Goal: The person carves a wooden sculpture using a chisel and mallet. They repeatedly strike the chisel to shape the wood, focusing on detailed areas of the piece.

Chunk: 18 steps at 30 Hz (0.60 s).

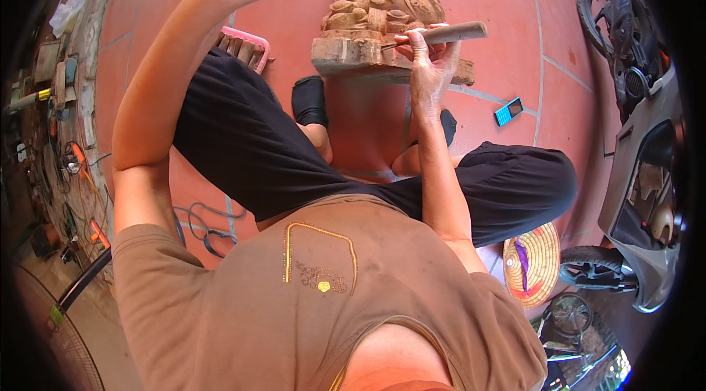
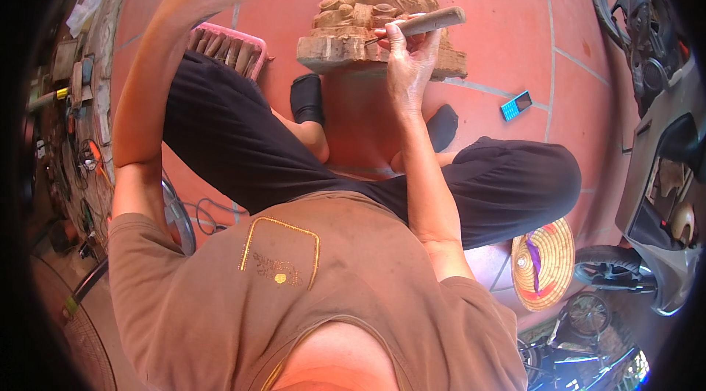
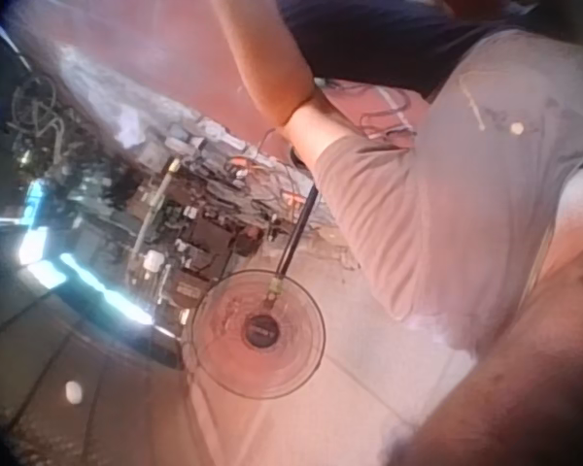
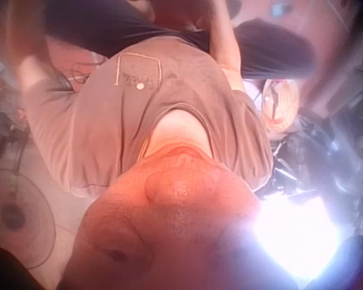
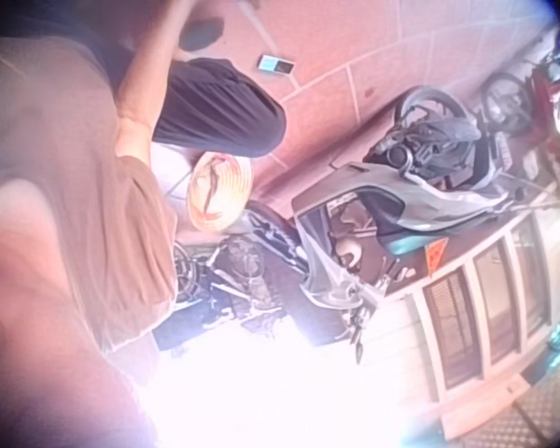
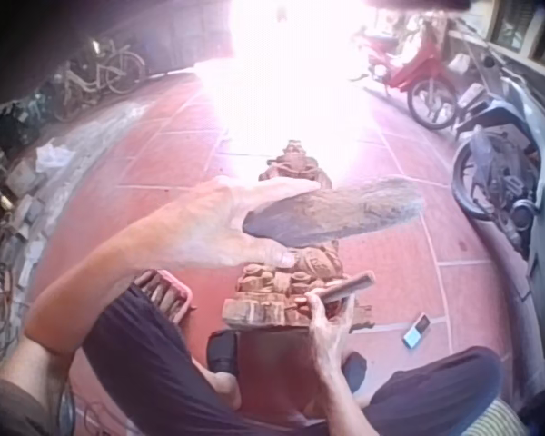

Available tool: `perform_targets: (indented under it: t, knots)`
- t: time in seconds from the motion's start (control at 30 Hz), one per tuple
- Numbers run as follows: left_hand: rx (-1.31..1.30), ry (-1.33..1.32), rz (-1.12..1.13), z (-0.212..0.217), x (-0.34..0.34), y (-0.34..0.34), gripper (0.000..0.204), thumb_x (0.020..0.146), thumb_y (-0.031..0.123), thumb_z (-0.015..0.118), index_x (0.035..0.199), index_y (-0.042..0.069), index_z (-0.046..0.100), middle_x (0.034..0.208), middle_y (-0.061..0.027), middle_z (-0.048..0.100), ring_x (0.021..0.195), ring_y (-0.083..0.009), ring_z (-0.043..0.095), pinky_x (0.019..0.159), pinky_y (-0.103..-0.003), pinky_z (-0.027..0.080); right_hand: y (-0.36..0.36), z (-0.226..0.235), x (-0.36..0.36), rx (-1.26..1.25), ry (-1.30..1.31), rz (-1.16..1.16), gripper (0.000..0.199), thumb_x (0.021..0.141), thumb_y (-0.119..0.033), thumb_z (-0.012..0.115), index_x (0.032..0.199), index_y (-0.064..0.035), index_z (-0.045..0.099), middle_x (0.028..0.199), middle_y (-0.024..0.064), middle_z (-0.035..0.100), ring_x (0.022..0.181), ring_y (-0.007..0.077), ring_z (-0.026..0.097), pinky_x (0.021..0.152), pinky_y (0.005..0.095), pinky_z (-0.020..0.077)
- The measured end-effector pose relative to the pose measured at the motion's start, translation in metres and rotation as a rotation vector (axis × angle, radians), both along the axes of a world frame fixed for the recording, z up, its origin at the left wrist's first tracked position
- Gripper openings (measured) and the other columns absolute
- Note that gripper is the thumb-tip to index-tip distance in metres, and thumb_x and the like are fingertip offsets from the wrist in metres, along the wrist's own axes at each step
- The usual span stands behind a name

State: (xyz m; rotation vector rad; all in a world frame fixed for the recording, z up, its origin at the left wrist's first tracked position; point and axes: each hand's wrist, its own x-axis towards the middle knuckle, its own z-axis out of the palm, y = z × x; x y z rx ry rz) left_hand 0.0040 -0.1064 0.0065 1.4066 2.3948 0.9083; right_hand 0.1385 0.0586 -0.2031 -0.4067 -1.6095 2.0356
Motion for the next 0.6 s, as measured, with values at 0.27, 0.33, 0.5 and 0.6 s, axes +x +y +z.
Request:
perform_targets:
  t: [0.27, 0.33, 0.5, 0.6]
  knots:
    - [0.088, 0.069, -0.115, -0.001, 0.014, 0.011, 0.076, 0.086, 0.027, 0.077, 0.150, 0.006, 0.044, 0.138, -0.0218, 0.060, 0.120, -0.0345, 0.063, 0.104, -0.041, 0.049, -0.008, 0.006, 0.001, 0.027, -0.005, 0.015, 0.033, 0.097, 0.000, 0.064, 0.123, -0.0058, 0.045, 0.099, 0.0088, 0.065, 0.087, 0.0190, 0.070, 0.071, 0.0290, 0.0580]
    - [0.112, -0.007, -0.174, 0.005, 0.019, 0.020, 0.075, 0.087, 0.026, 0.076, 0.151, 0.006, 0.043, 0.138, -0.0220, 0.060, 0.119, -0.0350, 0.064, 0.102, -0.040, 0.050, -0.009, 0.007, 0.002, 0.050, -0.009, 0.013, 0.032, 0.097, 0.001, 0.064, 0.123, -0.0058, 0.045, 0.099, 0.0081, 0.065, 0.087, 0.0181, 0.070, 0.071, 0.0285, 0.0575]
    - [-0.071, 0.039, -0.302, -0.002, 0.014, 0.021, 0.070, 0.089, 0.024, 0.072, 0.150, 0.005, 0.044, 0.129, -0.0227, 0.064, 0.111, -0.0348, 0.067, 0.095, -0.039, 0.053, -0.011, 0.009, 0.004, 0.143, -0.031, 0.011, 0.031, 0.098, 0.000, 0.064, 0.122, -0.0063, 0.046, 0.105, 0.0098, 0.064, 0.089, 0.0218, 0.072, 0.076, 0.0326, 0.0612]
    - [-0.307, 0.086, -0.218, 0.012, 0.015, 0.024, 0.067, 0.089, 0.023, 0.072, 0.148, 0.004, 0.045, 0.123, -0.0230, 0.067, 0.105, -0.0348, 0.069, 0.091, -0.039, 0.055, -0.013, 0.008, 0.005, 0.113, -0.020, 0.011, 0.029, 0.098, 0.000, 0.063, 0.121, -0.0062, 0.046, 0.104, 0.0090, 0.064, 0.089, 0.0209, 0.072, 0.075, 0.0319, 0.0608]
